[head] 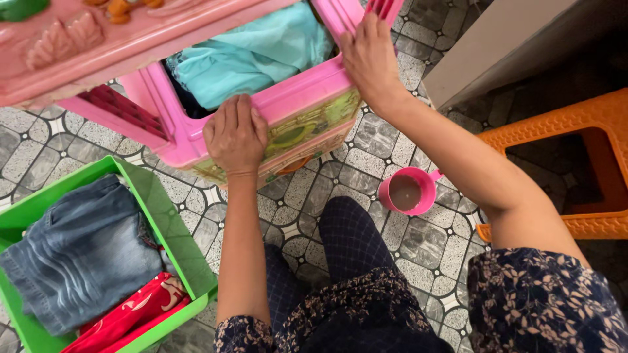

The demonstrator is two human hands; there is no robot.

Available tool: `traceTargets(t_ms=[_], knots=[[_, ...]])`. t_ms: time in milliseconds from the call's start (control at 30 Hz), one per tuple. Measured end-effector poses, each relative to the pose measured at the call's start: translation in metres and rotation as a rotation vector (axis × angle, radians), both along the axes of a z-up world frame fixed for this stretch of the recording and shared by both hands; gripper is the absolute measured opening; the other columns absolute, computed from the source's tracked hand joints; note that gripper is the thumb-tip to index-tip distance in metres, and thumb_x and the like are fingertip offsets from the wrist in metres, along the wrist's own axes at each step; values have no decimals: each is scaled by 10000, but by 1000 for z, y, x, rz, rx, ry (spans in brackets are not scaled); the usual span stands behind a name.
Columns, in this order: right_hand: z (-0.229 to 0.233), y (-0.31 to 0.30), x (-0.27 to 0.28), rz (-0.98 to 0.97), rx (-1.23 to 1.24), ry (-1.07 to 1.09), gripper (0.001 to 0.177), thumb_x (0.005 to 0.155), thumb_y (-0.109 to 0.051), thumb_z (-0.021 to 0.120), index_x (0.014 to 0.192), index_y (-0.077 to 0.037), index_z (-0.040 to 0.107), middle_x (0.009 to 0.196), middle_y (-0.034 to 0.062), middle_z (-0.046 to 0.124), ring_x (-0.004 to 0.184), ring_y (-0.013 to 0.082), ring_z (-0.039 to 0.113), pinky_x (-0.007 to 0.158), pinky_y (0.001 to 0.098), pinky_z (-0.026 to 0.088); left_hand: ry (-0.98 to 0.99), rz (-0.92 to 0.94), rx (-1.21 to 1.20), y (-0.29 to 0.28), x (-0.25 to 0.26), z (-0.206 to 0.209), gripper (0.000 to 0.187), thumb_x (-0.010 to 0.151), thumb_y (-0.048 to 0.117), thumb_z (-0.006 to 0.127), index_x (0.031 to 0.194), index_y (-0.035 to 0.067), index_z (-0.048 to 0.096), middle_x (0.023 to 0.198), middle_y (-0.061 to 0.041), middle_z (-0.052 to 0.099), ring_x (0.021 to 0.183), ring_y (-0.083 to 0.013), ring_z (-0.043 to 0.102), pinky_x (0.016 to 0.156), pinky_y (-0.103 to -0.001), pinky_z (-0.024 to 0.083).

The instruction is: The person sits on the floor and folds various garments, placing them into a green plastic drawer. They then wipe the exterior of a pink plastic drawer unit with a cloth and water from a pink cup, stacking the drawers afterward.

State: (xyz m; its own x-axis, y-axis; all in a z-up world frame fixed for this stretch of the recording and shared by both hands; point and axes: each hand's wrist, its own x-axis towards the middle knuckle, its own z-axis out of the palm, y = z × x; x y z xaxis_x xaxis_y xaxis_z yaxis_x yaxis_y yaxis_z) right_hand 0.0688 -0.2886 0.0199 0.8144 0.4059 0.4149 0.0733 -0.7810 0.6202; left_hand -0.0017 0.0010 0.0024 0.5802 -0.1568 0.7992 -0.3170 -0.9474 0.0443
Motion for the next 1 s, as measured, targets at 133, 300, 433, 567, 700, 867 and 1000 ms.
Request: traceTargets(t_ms=[133, 300, 433, 567, 700, 867, 1000], knots=[[11, -25, -27, 427, 410, 29, 138, 906, -49, 676, 1019, -14, 605, 1061, 127, 643, 1093, 293, 553, 992, 376, 461, -16, 14, 11, -2, 1, 0, 222, 1033, 225, 584, 1162, 109, 724, 1165, -29, 722, 1113, -181, 676, 914, -352, 471], [11, -41, -94, 351, 813, 21, 217, 895, 78, 656, 1070, -47, 631, 1087, 115, 644, 1055, 332, 547, 977, 432, 453, -29, 10, 9, 0, 2, -3, 232, 1031, 237, 584, 1166, 111, 724, 1164, -30, 721, 1111, -185, 674, 912, -353, 474], [31, -50, -91, 452, 991, -83, 197, 961, 108, 664, 1072, -30, 578, 1237, 81, 702, 1109, 310, 565, 954, 400, 459, -27, 16, 10, -2, 2, -5, 231, 1036, 238, 580, 1164, 110, 724, 1162, -29, 722, 1113, -183, 677, 908, -350, 475], [45, -37, -53, 527, 623, -109, 221, 960, -5, 695, 1175, -30, 650, 1335, 88, 665, 1133, 294, 556, 970, 398, 475, -26, 14, 13, -1, 2, -4, 237, 1046, 229, 564, 1167, 109, 728, 1164, -29, 725, 1119, -177, 681, 906, -342, 476], [38, -22, -38, 294, 23, -169, 305, 900, -228, 650, 1117, -14, 667, 1260, 133, 646, 1126, 262, 566, 831, 332, 436, -27, 10, 20, 0, 2, -1, 237, 1052, 225, 558, 1155, 105, 735, 1158, -30, 732, 1111, -174, 684, 895, -340, 474], [25, -24, -64, 269, 113, 34, 259, 876, -121, 701, 1101, -7, 645, 1204, 136, 647, 1102, 276, 555, 912, 362, 467, -30, 7, 19, -1, 2, -3, 242, 1038, 230, 566, 1158, 100, 732, 1160, -33, 729, 1120, -180, 682, 905, -343, 476], [39, -23, -80, 333, 470, 49, 301, 850, -15, 675, 1149, -8, 638, 1108, 119, 640, 1046, 293, 542, 937, 384, 485, -22, 1, 9, 2, 3, -3, 241, 1035, 235, 580, 1161, 94, 730, 1160, -40, 728, 1118, -182, 678, 901, -344, 477]])
